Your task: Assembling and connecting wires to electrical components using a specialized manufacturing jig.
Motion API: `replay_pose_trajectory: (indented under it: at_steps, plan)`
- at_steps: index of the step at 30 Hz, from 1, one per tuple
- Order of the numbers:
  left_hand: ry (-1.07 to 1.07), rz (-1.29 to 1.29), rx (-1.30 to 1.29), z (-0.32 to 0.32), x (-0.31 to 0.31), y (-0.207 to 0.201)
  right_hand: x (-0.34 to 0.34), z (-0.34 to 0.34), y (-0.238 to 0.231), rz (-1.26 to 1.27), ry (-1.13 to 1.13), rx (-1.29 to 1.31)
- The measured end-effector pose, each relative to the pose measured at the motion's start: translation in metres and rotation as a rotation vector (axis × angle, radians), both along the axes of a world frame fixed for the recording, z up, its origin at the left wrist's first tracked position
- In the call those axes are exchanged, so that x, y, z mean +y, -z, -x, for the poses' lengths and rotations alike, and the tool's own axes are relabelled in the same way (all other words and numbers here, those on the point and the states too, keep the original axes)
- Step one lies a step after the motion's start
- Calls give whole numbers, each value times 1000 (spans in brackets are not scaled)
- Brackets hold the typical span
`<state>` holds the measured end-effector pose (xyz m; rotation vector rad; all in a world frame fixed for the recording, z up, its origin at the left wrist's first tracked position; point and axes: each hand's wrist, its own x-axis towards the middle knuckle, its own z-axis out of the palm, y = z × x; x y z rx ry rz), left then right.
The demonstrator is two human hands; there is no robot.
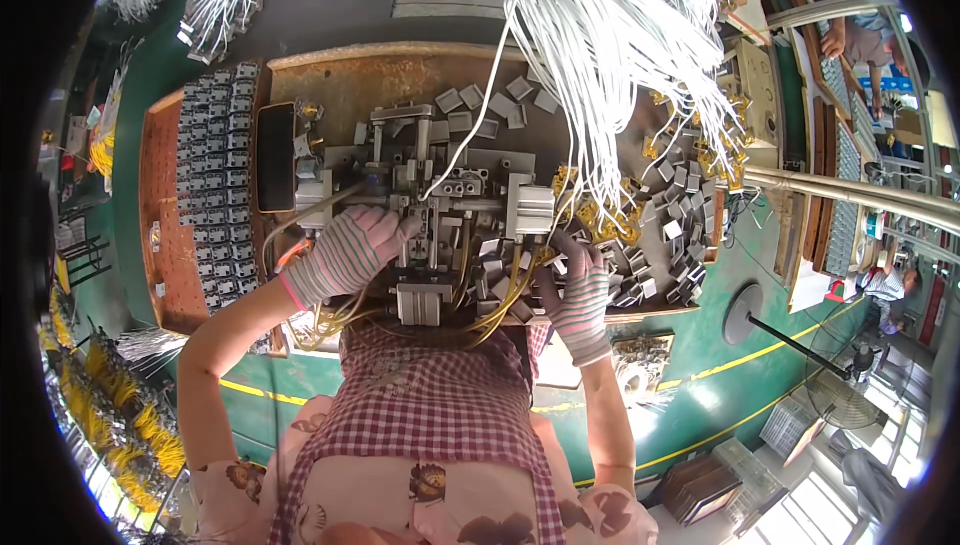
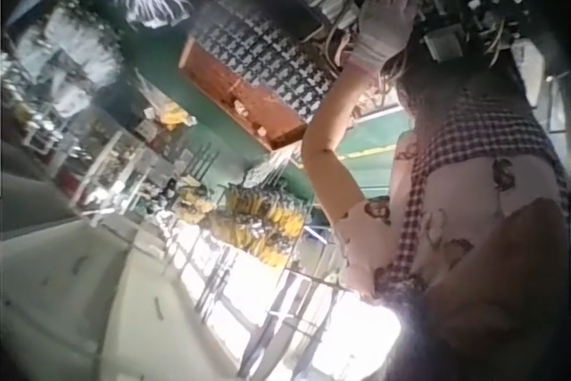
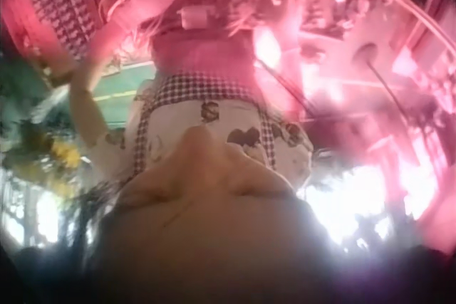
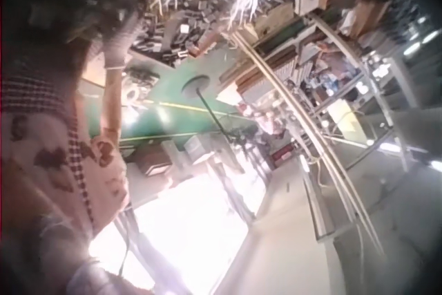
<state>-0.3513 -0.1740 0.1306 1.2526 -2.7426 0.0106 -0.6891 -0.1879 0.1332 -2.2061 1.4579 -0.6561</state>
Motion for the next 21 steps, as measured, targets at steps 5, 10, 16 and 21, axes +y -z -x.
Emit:
replay_pose_trajectory:
  at_steps: [5,10,16,21]
  plan:
    - [-12,-46,4,2,5,3,-2,8,2,-67,-21,5]
    - [-49,-63,-35,3,10,6,25,-10,-73,-272,84,-218]
    - [-146,-443,635,-8,6,-10,22,-18,-76,-160,-205,-51]
    - [-338,-635,956,19,1,-44,3,-26,-65,-519,-403,-719]
